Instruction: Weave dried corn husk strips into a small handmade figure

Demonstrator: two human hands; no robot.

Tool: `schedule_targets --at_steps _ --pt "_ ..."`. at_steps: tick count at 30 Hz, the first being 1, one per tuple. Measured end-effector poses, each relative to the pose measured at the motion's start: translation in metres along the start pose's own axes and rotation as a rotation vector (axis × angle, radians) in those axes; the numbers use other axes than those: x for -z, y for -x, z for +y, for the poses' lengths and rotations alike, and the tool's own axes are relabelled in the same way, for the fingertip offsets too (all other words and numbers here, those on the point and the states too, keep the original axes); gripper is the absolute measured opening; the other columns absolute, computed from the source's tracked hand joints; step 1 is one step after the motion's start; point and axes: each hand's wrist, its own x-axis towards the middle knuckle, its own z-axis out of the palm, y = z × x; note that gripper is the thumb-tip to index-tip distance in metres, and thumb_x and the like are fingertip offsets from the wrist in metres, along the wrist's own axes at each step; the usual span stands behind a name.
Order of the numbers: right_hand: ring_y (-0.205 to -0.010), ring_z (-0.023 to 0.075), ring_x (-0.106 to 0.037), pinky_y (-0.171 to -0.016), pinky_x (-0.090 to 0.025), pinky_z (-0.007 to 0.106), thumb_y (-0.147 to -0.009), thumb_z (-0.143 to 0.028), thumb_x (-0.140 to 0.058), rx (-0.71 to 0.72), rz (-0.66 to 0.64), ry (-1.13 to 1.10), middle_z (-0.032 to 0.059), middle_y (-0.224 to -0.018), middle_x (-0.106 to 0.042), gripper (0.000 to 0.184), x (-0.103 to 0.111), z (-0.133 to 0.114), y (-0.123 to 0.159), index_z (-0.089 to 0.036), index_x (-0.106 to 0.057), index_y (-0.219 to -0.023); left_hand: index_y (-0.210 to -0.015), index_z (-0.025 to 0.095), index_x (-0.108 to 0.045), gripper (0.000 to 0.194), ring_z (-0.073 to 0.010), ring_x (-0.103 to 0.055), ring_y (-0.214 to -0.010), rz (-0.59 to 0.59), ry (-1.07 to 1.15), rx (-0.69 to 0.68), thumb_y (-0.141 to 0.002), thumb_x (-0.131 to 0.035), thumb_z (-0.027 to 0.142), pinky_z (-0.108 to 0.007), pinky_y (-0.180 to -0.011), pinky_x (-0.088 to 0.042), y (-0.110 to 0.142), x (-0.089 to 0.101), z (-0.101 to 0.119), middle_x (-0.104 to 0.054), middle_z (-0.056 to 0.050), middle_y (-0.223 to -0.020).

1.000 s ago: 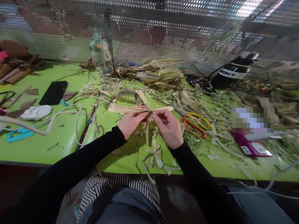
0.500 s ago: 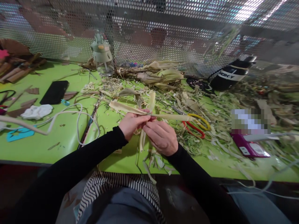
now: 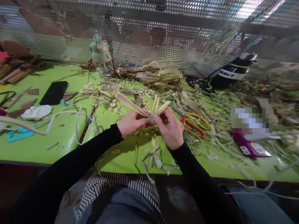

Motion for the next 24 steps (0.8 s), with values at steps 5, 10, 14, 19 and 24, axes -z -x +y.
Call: schedule_targets --at_steps 5,10,14,19,24 --pt "-0.062 0.0119 -0.055 -0.054 -0.043 0.024 -0.086 -0.036 -0.055 -0.062 -0.07 -0.071 -0.0001 -0.075 -0.059 0.017 0.001 0.006 -0.003 -0.019 -0.053 -0.087 -0.085 0.011 -0.057 0.019 -0.0071 -0.06 -0.062 0.015 -0.033 -0.054 -0.07 -0.068 0.01 -0.024 -0.067 -0.049 -0.001 0.0 -0.001 -0.065 0.001 -0.068" --pt "-0.069 0.0151 -0.059 -0.059 -0.043 0.026 -0.088 -0.037 -0.053 0.134 -0.158 0.213 0.0038 -0.082 -0.065 0.019 0.006 0.005 -0.002 -0.019 -0.057 -0.092 -0.086 0.013 -0.055 0.018 -0.0093 -0.061 -0.063 0.222 -0.052 -0.11 -0.071 -0.066 0.014 -0.023 -0.064 -0.049 -0.004 0.004 0.002 -0.064 0.0 -0.068" --pt "-0.073 0.0177 -0.06 -0.063 -0.042 0.028 -0.09 -0.028 -0.05 0.414 -0.106 0.584 0.0063 -0.082 -0.068 0.016 0.007 -0.001 0.002 -0.019 -0.064 -0.092 -0.084 0.014 -0.058 0.016 -0.0117 -0.059 -0.064 0.25 -0.367 -0.222 -0.07 -0.064 0.018 -0.025 -0.063 -0.047 -0.003 0.01 0.003 -0.063 0.0 -0.068" --pt "-0.074 0.0168 -0.063 -0.069 -0.047 0.028 -0.085 -0.027 -0.057 0.364 -0.047 0.387 0.0037 -0.081 -0.07 0.01 0.008 -0.003 0.001 -0.021 -0.065 -0.084 -0.082 0.016 -0.063 0.012 -0.0124 -0.054 -0.058 0.076 -0.862 -0.336 -0.075 -0.058 0.025 -0.024 -0.057 -0.041 0.004 0.014 0.005 -0.061 0.0 -0.066" --pt "-0.071 0.0169 -0.062 -0.068 -0.047 0.029 -0.077 -0.03 -0.066 0.081 -0.081 0.226 0.0015 -0.08 -0.068 0.01 0.01 -0.001 -0.004 -0.021 -0.063 -0.081 -0.075 0.017 -0.06 0.01 -0.0103 -0.051 -0.054 -0.083 -0.795 -0.255 -0.072 -0.062 0.026 -0.022 -0.053 -0.039 0.003 0.016 0.002 -0.058 0.002 -0.06"
